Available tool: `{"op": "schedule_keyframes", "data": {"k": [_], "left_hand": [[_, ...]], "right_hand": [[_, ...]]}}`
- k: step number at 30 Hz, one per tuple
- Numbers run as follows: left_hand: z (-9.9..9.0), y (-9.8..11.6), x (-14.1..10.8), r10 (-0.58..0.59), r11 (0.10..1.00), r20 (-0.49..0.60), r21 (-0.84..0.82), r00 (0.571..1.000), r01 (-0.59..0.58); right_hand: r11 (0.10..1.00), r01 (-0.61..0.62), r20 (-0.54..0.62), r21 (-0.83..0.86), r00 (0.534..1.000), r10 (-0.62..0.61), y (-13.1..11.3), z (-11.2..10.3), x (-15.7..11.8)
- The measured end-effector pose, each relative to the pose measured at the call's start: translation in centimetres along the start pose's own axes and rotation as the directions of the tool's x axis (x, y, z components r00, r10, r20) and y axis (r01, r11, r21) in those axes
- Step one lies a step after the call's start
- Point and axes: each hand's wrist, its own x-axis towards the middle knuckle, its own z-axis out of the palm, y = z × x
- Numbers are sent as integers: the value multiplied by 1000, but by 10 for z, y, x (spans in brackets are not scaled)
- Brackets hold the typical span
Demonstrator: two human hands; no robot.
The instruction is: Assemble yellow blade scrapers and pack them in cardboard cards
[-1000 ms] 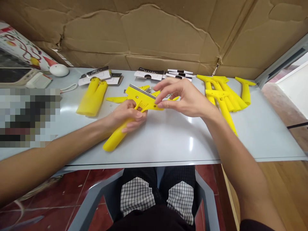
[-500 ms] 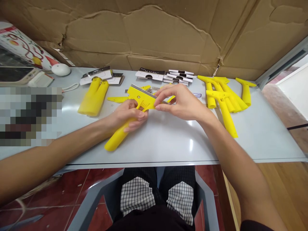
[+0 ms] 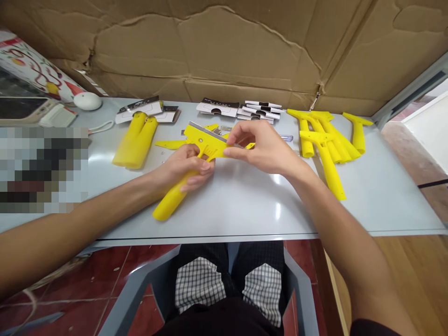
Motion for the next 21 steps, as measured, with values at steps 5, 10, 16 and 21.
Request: {"op": "schedule_keyframes", "data": {"k": [5,10,16,21], "left_hand": [[3,2,-1,2,1000,-25,-8,1000,-2],[6,4,0,11,1000,-50,-17,999,-12],[2,-1,0,28,999,-55,-35,998,-30],[1,-1,1,24,999,-53,-25,998,-25]], "right_hand": [[967,-42,-151,-250,989,4,1,-26,-2],[741,-88,-106,-665,994,23,18,-53,-2],[605,-178,-108,-776,983,151,38,-58,6],[563,-198,-109,-803,976,188,48,-61,9]]}}
